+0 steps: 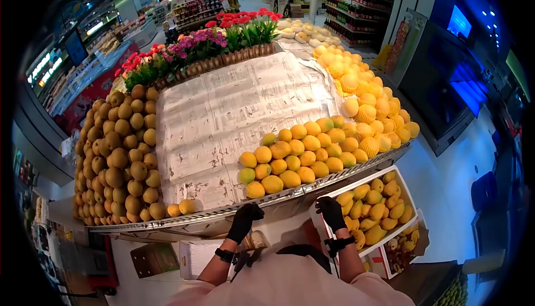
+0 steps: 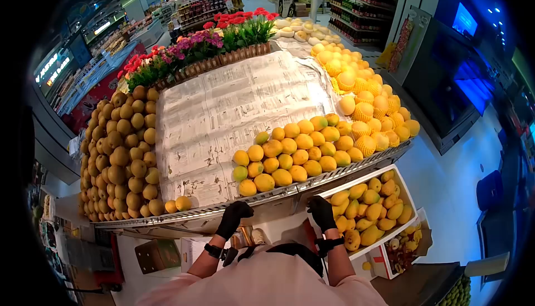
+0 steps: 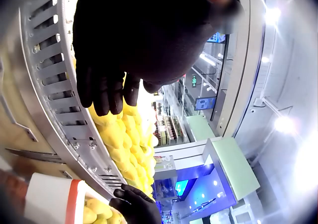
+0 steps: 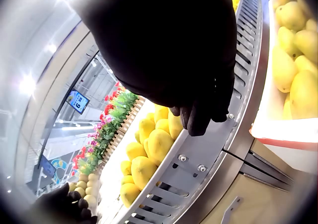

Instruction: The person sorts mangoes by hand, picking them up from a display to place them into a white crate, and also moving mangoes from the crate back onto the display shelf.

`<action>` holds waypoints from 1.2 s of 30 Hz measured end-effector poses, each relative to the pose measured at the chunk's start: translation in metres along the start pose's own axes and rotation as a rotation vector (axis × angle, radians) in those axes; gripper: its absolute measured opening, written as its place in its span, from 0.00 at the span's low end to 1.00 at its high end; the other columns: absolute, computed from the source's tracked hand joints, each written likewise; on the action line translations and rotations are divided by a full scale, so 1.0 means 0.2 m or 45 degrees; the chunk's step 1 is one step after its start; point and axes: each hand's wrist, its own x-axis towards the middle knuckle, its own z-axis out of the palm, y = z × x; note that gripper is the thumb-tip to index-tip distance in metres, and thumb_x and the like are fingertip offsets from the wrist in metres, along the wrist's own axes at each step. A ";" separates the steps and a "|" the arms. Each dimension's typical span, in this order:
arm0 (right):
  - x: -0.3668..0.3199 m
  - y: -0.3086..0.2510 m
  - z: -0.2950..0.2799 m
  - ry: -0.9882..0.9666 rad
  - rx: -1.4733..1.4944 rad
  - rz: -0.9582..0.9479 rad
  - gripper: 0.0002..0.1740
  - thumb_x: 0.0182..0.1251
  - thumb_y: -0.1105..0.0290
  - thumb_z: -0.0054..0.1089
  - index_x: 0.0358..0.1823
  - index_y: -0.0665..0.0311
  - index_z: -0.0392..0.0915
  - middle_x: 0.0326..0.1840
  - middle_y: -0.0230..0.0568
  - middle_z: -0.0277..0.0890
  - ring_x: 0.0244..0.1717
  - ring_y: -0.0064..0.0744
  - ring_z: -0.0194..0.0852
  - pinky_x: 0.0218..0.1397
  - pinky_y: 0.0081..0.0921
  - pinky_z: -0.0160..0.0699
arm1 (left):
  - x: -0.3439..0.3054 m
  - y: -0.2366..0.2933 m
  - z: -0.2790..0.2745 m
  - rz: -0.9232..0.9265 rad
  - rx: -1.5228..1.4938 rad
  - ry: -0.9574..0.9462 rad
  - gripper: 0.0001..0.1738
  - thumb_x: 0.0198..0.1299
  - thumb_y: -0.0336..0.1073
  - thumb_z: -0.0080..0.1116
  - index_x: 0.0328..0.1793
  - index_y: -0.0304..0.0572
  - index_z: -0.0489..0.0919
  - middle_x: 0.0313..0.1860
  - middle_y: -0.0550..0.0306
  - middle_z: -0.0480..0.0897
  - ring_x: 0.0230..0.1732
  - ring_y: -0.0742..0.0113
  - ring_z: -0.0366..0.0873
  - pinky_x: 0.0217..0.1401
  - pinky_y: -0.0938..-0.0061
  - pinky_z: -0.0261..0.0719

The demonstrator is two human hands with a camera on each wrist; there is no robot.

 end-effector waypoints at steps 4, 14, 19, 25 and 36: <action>0.02 0.10 -0.06 -0.079 -0.086 -0.066 0.12 0.71 0.70 0.51 0.48 0.70 0.78 0.38 0.43 0.83 0.34 0.31 0.82 0.37 0.24 0.81 | -0.10 -0.08 0.00 0.117 -0.028 -0.003 0.15 0.71 0.39 0.50 0.40 0.32 0.77 0.33 0.52 0.82 0.36 0.64 0.82 0.47 0.69 0.82; 0.03 0.06 0.02 -0.256 -0.390 -0.114 0.14 0.72 0.65 0.52 0.48 0.68 0.79 0.37 0.44 0.83 0.33 0.32 0.83 0.38 0.25 0.81 | -0.42 -0.03 -0.13 -0.128 0.034 0.367 0.17 0.70 0.46 0.48 0.40 0.39 0.77 0.26 0.56 0.81 0.23 0.72 0.79 0.18 0.80 0.71; -0.03 -0.20 0.25 -0.289 -0.566 -0.210 0.13 0.72 0.66 0.52 0.47 0.68 0.80 0.37 0.44 0.83 0.33 0.32 0.83 0.39 0.26 0.81 | -0.46 -0.04 -0.28 -0.101 -0.048 0.485 0.16 0.69 0.45 0.50 0.42 0.39 0.77 0.29 0.56 0.82 0.24 0.72 0.79 0.20 0.79 0.72; 0.15 -0.17 0.52 -0.424 -0.489 -0.184 0.19 0.71 0.57 0.54 0.42 0.69 0.80 0.34 0.41 0.84 0.32 0.30 0.82 0.38 0.27 0.80 | -0.41 -0.02 -0.54 0.068 -0.297 0.546 0.12 0.67 0.41 0.56 0.44 0.39 0.78 0.31 0.57 0.82 0.30 0.69 0.81 0.35 0.74 0.81; 0.12 -0.32 1.02 -0.539 -0.455 -0.137 0.13 0.73 0.65 0.52 0.35 0.68 0.78 0.29 0.37 0.80 0.31 0.26 0.78 0.38 0.25 0.78 | -0.34 -0.09 -0.96 0.089 -0.301 0.589 0.15 0.69 0.43 0.53 0.35 0.39 0.76 0.28 0.60 0.81 0.29 0.74 0.77 0.33 0.78 0.75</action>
